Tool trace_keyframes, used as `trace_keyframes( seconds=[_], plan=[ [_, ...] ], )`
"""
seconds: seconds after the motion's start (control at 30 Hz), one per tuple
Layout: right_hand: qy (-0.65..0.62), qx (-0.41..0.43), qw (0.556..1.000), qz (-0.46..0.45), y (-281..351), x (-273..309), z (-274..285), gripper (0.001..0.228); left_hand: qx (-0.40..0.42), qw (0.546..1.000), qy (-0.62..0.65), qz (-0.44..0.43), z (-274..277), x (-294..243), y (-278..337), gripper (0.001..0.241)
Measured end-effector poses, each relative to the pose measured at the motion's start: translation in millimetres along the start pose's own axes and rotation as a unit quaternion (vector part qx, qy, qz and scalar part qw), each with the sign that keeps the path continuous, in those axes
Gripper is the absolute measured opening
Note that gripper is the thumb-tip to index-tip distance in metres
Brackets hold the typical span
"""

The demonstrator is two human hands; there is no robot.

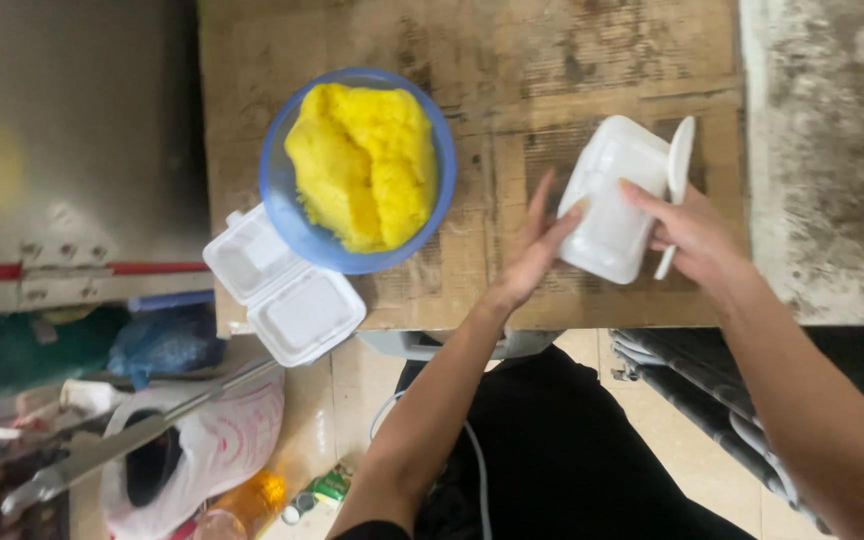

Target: Preparing a takeout container by portioning yellow rice and adding various toppings like meat, vegetables, and sauces.

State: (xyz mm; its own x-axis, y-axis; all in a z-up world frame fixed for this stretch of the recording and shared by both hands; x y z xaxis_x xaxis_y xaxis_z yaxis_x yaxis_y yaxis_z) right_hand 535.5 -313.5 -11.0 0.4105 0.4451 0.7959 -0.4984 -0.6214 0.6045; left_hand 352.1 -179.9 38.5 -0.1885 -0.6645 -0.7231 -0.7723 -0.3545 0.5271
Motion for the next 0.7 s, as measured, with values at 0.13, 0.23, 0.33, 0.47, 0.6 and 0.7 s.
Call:
trace_keyframes(
  seconds=[0.13,0.23,0.33,0.47,0.6,0.7],
  plan=[
    [0.115,-0.037,0.993,0.000,-19,-4,1,0.068,-0.023,0.999,0.025,-0.040,53,52,-10,0.085],
    [0.337,-0.106,0.935,0.031,-35,-20,14,0.066,-0.089,0.957,-0.180,-0.211,110,33,39,0.052],
    [0.424,-0.119,0.888,0.132,-45,-35,36,0.062,-0.342,0.882,-0.079,-0.314,204,-2,104,0.028],
    [0.451,-0.168,0.825,0.295,-90,-51,62,0.042,-0.609,0.707,-0.181,-0.311,363,2,145,0.043],
    [0.507,-0.086,0.804,0.298,-38,27,-69,0.029,-0.633,0.660,-0.314,-0.257,469,28,121,0.071],
    [0.695,-0.068,0.674,0.240,52,111,-253,0.037,-0.601,0.693,-0.331,-0.222,483,30,105,0.071]
  ],
)
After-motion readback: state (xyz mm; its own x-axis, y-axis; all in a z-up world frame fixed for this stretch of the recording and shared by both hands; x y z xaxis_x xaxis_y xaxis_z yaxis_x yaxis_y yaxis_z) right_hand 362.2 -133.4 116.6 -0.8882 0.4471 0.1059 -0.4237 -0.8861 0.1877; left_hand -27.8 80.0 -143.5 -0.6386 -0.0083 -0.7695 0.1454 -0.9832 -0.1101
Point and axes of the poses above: each hand's wrist, its own y-axis away from the middle knuckle, its own z-axis out of the back of the hand, x = y × z, the point moved 1 cm from there along -y, towards the middle knuckle, and after that the axes turned 8 degrees about y, right-handed, at the moved point
